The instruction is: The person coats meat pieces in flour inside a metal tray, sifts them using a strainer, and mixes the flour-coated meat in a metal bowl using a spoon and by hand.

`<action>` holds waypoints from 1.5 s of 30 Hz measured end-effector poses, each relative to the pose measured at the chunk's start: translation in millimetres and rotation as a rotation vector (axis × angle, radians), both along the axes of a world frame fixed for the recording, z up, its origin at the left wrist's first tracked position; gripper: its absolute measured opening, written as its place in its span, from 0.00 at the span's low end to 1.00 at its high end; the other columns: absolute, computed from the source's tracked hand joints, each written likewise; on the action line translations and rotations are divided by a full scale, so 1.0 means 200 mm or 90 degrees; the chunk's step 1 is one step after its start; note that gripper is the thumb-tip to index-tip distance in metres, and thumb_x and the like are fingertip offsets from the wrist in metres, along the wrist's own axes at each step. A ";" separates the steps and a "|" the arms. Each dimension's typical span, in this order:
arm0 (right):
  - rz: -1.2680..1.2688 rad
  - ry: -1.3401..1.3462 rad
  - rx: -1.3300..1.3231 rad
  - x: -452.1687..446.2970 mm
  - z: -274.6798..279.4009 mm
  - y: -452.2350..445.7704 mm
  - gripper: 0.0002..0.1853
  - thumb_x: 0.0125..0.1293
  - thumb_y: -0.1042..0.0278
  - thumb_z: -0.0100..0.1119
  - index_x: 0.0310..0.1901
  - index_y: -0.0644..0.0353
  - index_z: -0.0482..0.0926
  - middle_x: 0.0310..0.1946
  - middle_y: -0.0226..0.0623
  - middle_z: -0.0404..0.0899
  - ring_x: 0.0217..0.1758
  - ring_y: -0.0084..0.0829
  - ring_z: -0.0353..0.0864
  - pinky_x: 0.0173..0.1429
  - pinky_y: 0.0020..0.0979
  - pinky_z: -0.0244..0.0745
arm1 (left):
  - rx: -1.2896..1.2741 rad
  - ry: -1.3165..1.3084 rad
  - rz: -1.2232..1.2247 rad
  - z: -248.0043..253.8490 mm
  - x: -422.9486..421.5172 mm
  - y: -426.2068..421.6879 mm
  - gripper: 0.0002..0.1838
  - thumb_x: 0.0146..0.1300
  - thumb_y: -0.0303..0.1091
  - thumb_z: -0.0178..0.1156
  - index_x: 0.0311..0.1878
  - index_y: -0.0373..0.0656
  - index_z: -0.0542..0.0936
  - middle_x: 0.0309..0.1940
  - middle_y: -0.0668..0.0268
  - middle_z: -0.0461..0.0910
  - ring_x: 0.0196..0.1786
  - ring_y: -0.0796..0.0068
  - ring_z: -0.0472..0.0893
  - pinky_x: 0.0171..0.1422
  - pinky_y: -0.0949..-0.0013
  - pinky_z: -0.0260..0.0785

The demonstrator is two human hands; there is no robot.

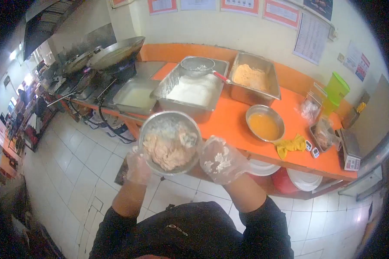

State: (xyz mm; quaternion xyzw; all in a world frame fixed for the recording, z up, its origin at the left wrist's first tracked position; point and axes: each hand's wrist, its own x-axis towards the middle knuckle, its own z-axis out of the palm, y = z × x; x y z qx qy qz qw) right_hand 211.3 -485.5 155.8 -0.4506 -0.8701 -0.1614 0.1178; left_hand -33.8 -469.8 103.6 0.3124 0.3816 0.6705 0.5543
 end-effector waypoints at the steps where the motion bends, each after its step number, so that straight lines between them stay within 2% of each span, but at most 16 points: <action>1: 0.017 0.056 0.017 0.01 0.00 0.08 0.07 0.50 0.69 0.52 0.32 0.59 0.72 0.23 0.38 0.72 0.28 0.35 0.73 0.32 0.33 0.68 | 0.039 -0.044 -0.003 0.07 0.00 0.07 0.21 0.50 0.22 0.45 0.50 0.31 0.68 0.45 0.58 0.71 0.48 0.71 0.72 0.53 0.71 0.65; 3: 0.024 0.119 0.052 -0.02 0.07 0.22 0.07 0.51 0.70 0.50 0.33 0.59 0.72 0.24 0.40 0.72 0.29 0.37 0.73 0.32 0.34 0.68 | 0.127 -0.068 -0.007 0.19 0.01 0.23 0.26 0.47 0.17 0.43 0.55 0.31 0.65 0.51 0.58 0.68 0.52 0.72 0.70 0.56 0.71 0.62; 5: -0.033 0.093 -0.065 -0.03 0.14 0.46 0.16 0.59 0.66 0.41 0.49 0.59 0.68 0.42 0.40 0.72 0.48 0.37 0.71 0.53 0.33 0.67 | 0.217 -0.030 -0.010 0.27 0.03 0.41 0.30 0.46 0.16 0.41 0.58 0.32 0.62 0.55 0.59 0.65 0.54 0.72 0.69 0.58 0.71 0.61; 7: 0.053 0.079 0.065 -0.06 0.11 0.80 0.14 0.59 0.71 0.42 0.46 0.61 0.69 0.40 0.40 0.73 0.48 0.35 0.71 0.51 0.31 0.67 | 0.268 0.020 -0.014 0.32 0.08 0.63 0.31 0.45 0.15 0.40 0.58 0.31 0.62 0.55 0.58 0.65 0.55 0.71 0.68 0.59 0.70 0.60; 9: 0.271 0.316 -0.032 -0.08 0.02 1.16 0.14 0.60 0.70 0.41 0.47 0.62 0.68 0.43 0.41 0.72 0.50 0.33 0.69 0.52 0.30 0.66 | 0.318 0.086 -0.007 0.39 0.17 0.83 0.30 0.45 0.15 0.40 0.58 0.30 0.62 0.55 0.57 0.66 0.56 0.69 0.68 0.59 0.69 0.59; 12: 0.693 0.945 -0.581 -0.08 0.10 1.50 0.22 0.62 0.58 0.36 0.54 0.62 0.63 0.51 0.41 0.67 0.57 0.30 0.64 0.58 0.30 0.62 | 0.439 0.280 0.029 0.53 0.26 1.12 0.27 0.47 0.16 0.42 0.56 0.28 0.63 0.54 0.54 0.67 0.57 0.68 0.67 0.61 0.68 0.58; 14: 0.798 1.215 -1.029 -0.06 0.36 1.40 0.28 0.61 0.50 0.32 0.57 0.61 0.60 0.54 0.39 0.64 0.60 0.30 0.61 0.61 0.30 0.59 | 0.573 0.503 0.068 0.50 0.23 1.40 0.25 0.49 0.16 0.43 0.54 0.27 0.64 0.55 0.52 0.67 0.57 0.67 0.67 0.62 0.67 0.57; 18: 0.405 1.623 -1.148 0.05 0.19 1.68 0.24 0.58 0.59 0.40 0.53 0.65 0.64 0.49 0.46 0.68 0.52 0.34 0.69 0.52 0.37 0.69 | 0.592 0.514 0.127 0.52 0.21 1.69 0.24 0.51 0.21 0.55 0.53 0.25 0.64 0.49 0.49 0.71 0.53 0.64 0.71 0.60 0.66 0.60; 20: 0.369 1.625 -1.073 0.12 0.05 1.83 0.25 0.55 0.58 0.43 0.52 0.65 0.66 0.48 0.45 0.69 0.50 0.32 0.70 0.50 0.34 0.70 | 0.566 0.430 0.080 0.48 0.20 1.80 0.26 0.50 0.24 0.58 0.53 0.24 0.64 0.47 0.48 0.73 0.52 0.64 0.72 0.59 0.66 0.61; 24: 0.004 0.378 -0.172 0.10 0.12 2.01 0.11 0.55 0.66 0.44 0.36 0.61 0.72 0.32 0.39 0.73 0.37 0.35 0.74 0.41 0.32 0.71 | 0.571 0.594 0.047 0.46 0.14 1.93 0.26 0.48 0.20 0.55 0.54 0.26 0.63 0.47 0.48 0.73 0.52 0.63 0.73 0.59 0.65 0.61; 27: -0.136 -0.029 -0.006 0.05 0.08 2.01 0.11 0.56 0.69 0.44 0.37 0.60 0.75 0.34 0.37 0.76 0.36 0.32 0.77 0.41 0.28 0.72 | 0.588 0.640 -0.001 0.45 0.12 2.01 0.30 0.42 0.14 0.47 0.56 0.28 0.62 0.46 0.48 0.73 0.52 0.60 0.73 0.58 0.65 0.61; 29: -0.285 -0.041 -0.183 -0.10 0.13 2.05 0.12 0.57 0.68 0.45 0.39 0.60 0.76 0.40 0.36 0.77 0.43 0.32 0.76 0.45 0.31 0.71 | 0.581 0.601 -0.013 0.43 0.13 2.04 0.34 0.37 0.12 0.43 0.57 0.30 0.61 0.48 0.47 0.71 0.52 0.58 0.72 0.58 0.64 0.62; 32: -0.185 0.166 -0.086 -0.07 -0.23 2.33 0.13 0.59 0.66 0.43 0.42 0.59 0.74 0.42 0.38 0.75 0.46 0.32 0.74 0.48 0.33 0.70 | 0.586 0.507 -0.095 0.42 0.13 2.10 0.37 0.35 0.11 0.41 0.58 0.31 0.60 0.52 0.47 0.67 0.54 0.57 0.71 0.58 0.63 0.62; 36: 0.022 0.573 -0.233 -0.09 -0.19 2.35 0.18 0.62 0.59 0.36 0.47 0.60 0.69 0.44 0.42 0.72 0.46 0.36 0.72 0.48 0.35 0.69 | 0.644 0.492 -0.176 0.38 0.11 2.21 0.37 0.35 0.10 0.40 0.58 0.30 0.59 0.57 0.48 0.62 0.55 0.59 0.70 0.58 0.63 0.62; 39: 0.133 0.776 -0.361 -0.12 -0.13 2.27 0.21 0.64 0.55 0.32 0.49 0.61 0.67 0.44 0.45 0.70 0.45 0.40 0.71 0.48 0.38 0.69 | 0.630 0.379 -0.133 0.42 0.17 2.16 0.30 0.36 0.12 0.40 0.50 0.26 0.69 0.49 0.45 0.70 0.53 0.60 0.72 0.58 0.65 0.62; 45: 0.061 0.656 -0.447 -0.18 0.01 2.06 0.20 0.61 0.54 0.36 0.42 0.62 0.70 0.38 0.44 0.71 0.39 0.42 0.71 0.44 0.38 0.68 | 0.574 0.480 -0.049 0.42 0.07 2.26 0.30 0.39 0.14 0.39 0.53 0.27 0.65 0.48 0.50 0.72 0.51 0.62 0.73 0.56 0.66 0.64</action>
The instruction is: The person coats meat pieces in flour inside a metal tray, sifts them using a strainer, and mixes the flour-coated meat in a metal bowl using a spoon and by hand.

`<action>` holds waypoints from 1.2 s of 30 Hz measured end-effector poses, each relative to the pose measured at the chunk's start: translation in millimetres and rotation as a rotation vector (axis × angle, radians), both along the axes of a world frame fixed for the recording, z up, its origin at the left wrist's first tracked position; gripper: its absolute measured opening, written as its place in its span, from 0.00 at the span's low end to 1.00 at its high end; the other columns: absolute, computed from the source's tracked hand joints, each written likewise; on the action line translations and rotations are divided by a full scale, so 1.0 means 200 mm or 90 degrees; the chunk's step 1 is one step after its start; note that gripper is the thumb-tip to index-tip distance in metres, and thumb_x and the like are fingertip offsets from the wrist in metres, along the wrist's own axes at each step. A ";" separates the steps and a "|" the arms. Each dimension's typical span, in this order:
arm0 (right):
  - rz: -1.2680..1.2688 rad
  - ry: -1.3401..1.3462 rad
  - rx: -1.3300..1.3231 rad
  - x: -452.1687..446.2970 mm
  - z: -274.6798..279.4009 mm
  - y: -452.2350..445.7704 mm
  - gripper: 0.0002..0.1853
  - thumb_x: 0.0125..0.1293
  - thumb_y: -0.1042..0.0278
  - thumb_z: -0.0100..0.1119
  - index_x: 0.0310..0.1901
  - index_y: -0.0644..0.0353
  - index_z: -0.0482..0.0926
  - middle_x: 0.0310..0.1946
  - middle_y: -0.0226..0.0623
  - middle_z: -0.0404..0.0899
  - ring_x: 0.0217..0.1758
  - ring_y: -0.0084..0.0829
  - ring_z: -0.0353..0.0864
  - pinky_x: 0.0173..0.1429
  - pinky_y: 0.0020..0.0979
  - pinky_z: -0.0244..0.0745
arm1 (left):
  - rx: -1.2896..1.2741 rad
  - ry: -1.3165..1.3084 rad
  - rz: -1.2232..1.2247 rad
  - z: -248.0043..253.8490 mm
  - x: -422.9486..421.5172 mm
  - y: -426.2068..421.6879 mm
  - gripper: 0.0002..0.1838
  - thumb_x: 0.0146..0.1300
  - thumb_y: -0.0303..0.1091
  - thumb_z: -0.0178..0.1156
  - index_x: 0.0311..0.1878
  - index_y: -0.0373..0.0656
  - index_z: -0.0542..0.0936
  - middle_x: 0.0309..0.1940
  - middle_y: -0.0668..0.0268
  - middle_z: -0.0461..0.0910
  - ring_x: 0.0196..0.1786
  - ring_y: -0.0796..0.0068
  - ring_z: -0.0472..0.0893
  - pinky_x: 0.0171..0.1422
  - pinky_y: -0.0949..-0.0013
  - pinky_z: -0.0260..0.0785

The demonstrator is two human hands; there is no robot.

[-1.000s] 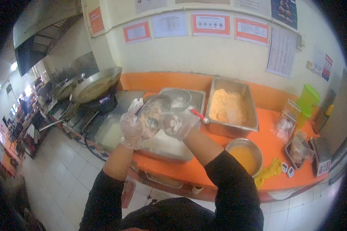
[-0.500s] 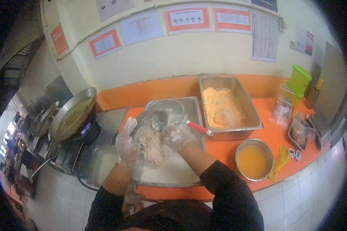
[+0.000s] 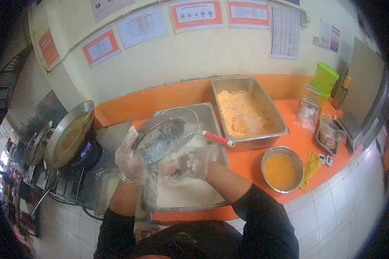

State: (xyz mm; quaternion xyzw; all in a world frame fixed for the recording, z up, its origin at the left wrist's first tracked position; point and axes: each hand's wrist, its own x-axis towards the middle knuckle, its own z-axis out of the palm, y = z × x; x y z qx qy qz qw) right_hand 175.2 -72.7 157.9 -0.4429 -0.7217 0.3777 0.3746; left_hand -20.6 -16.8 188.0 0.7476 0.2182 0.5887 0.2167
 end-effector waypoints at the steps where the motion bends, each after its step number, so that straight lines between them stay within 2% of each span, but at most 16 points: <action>1: -0.056 -0.068 0.071 0.00 0.08 -0.08 0.17 0.60 0.56 0.39 0.37 0.62 0.70 0.34 0.41 0.71 0.36 0.39 0.72 0.41 0.36 0.68 | -0.013 -0.044 0.001 0.02 0.00 -0.02 0.30 0.40 0.14 0.39 0.53 0.27 0.65 0.48 0.50 0.72 0.50 0.63 0.73 0.56 0.66 0.64; 3: -0.164 -0.204 0.216 0.01 0.25 -0.25 0.14 0.57 0.58 0.45 0.27 0.61 0.71 0.26 0.36 0.72 0.29 0.34 0.72 0.35 0.32 0.67 | -0.038 -0.133 0.006 0.09 0.01 -0.08 0.29 0.40 0.14 0.39 0.53 0.27 0.66 0.47 0.50 0.72 0.49 0.66 0.74 0.55 0.67 0.65; 4: -0.188 -0.267 0.248 0.03 0.30 -0.31 0.13 0.57 0.59 0.45 0.27 0.61 0.71 0.26 0.36 0.72 0.29 0.33 0.72 0.35 0.32 0.67 | -0.058 -0.146 0.006 0.12 0.00 -0.11 0.26 0.43 0.15 0.41 0.52 0.27 0.67 0.47 0.51 0.72 0.49 0.67 0.74 0.55 0.68 0.64; 6: -0.171 -0.341 0.243 0.06 0.30 -0.36 0.12 0.57 0.60 0.46 0.26 0.61 0.72 0.25 0.34 0.72 0.28 0.32 0.72 0.34 0.31 0.67 | -0.096 -0.170 0.005 0.18 -0.01 -0.16 0.21 0.48 0.17 0.45 0.50 0.26 0.69 0.46 0.54 0.73 0.48 0.69 0.74 0.56 0.69 0.63; 10: -0.111 -0.361 0.189 0.15 0.17 -0.39 0.11 0.58 0.63 0.46 0.24 0.60 0.72 0.24 0.32 0.73 0.28 0.29 0.73 0.32 0.29 0.67 | -0.196 -0.334 -0.017 0.21 0.00 -0.24 0.23 0.48 0.16 0.44 0.51 0.27 0.68 0.46 0.54 0.73 0.46 0.69 0.75 0.52 0.71 0.67; 13: -0.067 -0.247 0.158 0.25 0.13 -0.45 0.10 0.58 0.65 0.47 0.23 0.60 0.72 0.24 0.29 0.73 0.27 0.27 0.73 0.30 0.28 0.67 | -0.202 -0.345 -0.018 0.12 -0.05 -0.20 0.24 0.48 0.15 0.41 0.53 0.28 0.67 0.46 0.54 0.72 0.45 0.69 0.76 0.51 0.71 0.69; 15: -0.023 -0.092 0.106 0.31 0.02 -0.43 0.10 0.58 0.67 0.47 0.22 0.60 0.72 0.23 0.28 0.74 0.27 0.25 0.73 0.29 0.27 0.67 | -0.193 -0.339 0.022 0.06 -0.07 -0.21 0.25 0.47 0.16 0.40 0.54 0.29 0.66 0.47 0.54 0.72 0.45 0.68 0.76 0.51 0.71 0.69; 16: 0.009 0.020 0.061 0.34 -0.11 -0.37 0.05 0.56 0.71 0.48 0.27 0.62 0.72 0.27 0.31 0.74 0.30 0.25 0.73 0.33 0.26 0.68 | -0.216 -0.347 -0.002 0.06 -0.06 -0.24 0.26 0.47 0.16 0.40 0.54 0.29 0.66 0.47 0.53 0.72 0.45 0.68 0.76 0.51 0.70 0.69; 17: 0.040 0.133 0.015 0.37 -0.25 -0.32 0.05 0.54 0.76 0.48 0.33 0.63 0.72 0.30 0.34 0.73 0.32 0.26 0.74 0.36 0.25 0.69 | -0.238 -0.356 -0.029 0.06 -0.05 -0.28 0.26 0.47 0.16 0.39 0.55 0.30 0.65 0.47 0.53 0.71 0.45 0.67 0.76 0.51 0.70 0.69; 18: 0.073 0.244 -0.029 0.37 -0.25 -0.30 0.10 0.52 0.80 0.48 0.38 0.64 0.72 0.34 0.36 0.73 0.35 0.26 0.74 0.40 0.24 0.70 | -0.258 -0.365 -0.055 0.07 -0.04 -0.32 0.26 0.48 0.17 0.39 0.55 0.30 0.65 0.47 0.53 0.71 0.45 0.67 0.76 0.52 0.69 0.69; 21: -0.062 -0.020 0.173 0.36 -0.16 -0.35 0.14 0.57 0.76 0.45 0.46 0.64 0.68 0.40 0.36 0.72 0.41 0.24 0.72 0.46 0.22 0.68 | -0.309 -0.353 -0.026 0.08 -0.01 -0.39 0.29 0.46 0.17 0.39 0.57 0.31 0.63 0.48 0.52 0.71 0.46 0.65 0.75 0.52 0.67 0.69; 25: -0.215 -0.302 0.368 0.23 0.08 -0.51 0.18 0.61 0.72 0.41 0.54 0.63 0.63 0.46 0.36 0.70 0.47 0.24 0.71 0.52 0.21 0.66 | -0.352 -0.461 -0.069 0.03 0.08 -0.52 0.30 0.46 0.16 0.37 0.58 0.32 0.62 0.48 0.52 0.70 0.47 0.64 0.75 0.52 0.66 0.69; 28: -0.228 -0.346 0.336 0.15 0.16 -0.54 0.18 0.62 0.72 0.39 0.55 0.63 0.62 0.45 0.38 0.71 0.47 0.27 0.71 0.51 0.25 0.68 | -0.336 -0.476 -0.076 -0.02 0.09 -0.53 0.30 0.45 0.16 0.37 0.57 0.32 0.62 0.48 0.52 0.70 0.47 0.64 0.74 0.53 0.65 0.69; 30: -0.139 -0.368 0.237 0.11 0.11 -0.55 0.19 0.62 0.71 0.38 0.55 0.62 0.62 0.42 0.39 0.72 0.44 0.30 0.73 0.48 0.28 0.69 | -0.321 -0.492 -0.062 -0.05 0.08 -0.52 0.29 0.45 0.17 0.37 0.57 0.31 0.62 0.48 0.52 0.70 0.47 0.64 0.74 0.53 0.65 0.69; 33: -0.003 -0.397 0.081 0.05 0.03 -0.56 0.19 0.62 0.69 0.37 0.55 0.60 0.61 0.39 0.42 0.74 0.41 0.34 0.76 0.45 0.33 0.71 | -0.230 -0.297 0.077 0.10 0.10 -0.64 0.31 0.43 0.14 0.36 0.56 0.30 0.64 0.45 0.53 0.72 0.46 0.69 0.74 0.50 0.71 0.68; 36: -0.126 -0.548 0.202 0.01 0.02 -0.49 0.18 0.60 0.67 0.41 0.53 0.59 0.64 0.38 0.40 0.74 0.40 0.31 0.75 0.43 0.32 0.71 | -0.254 -0.388 0.017 -0.12 0.06 -0.43 0.29 0.43 0.15 0.36 0.55 0.30 0.66 0.44 0.53 0.73 0.43 0.70 0.75 0.49 0.72 0.68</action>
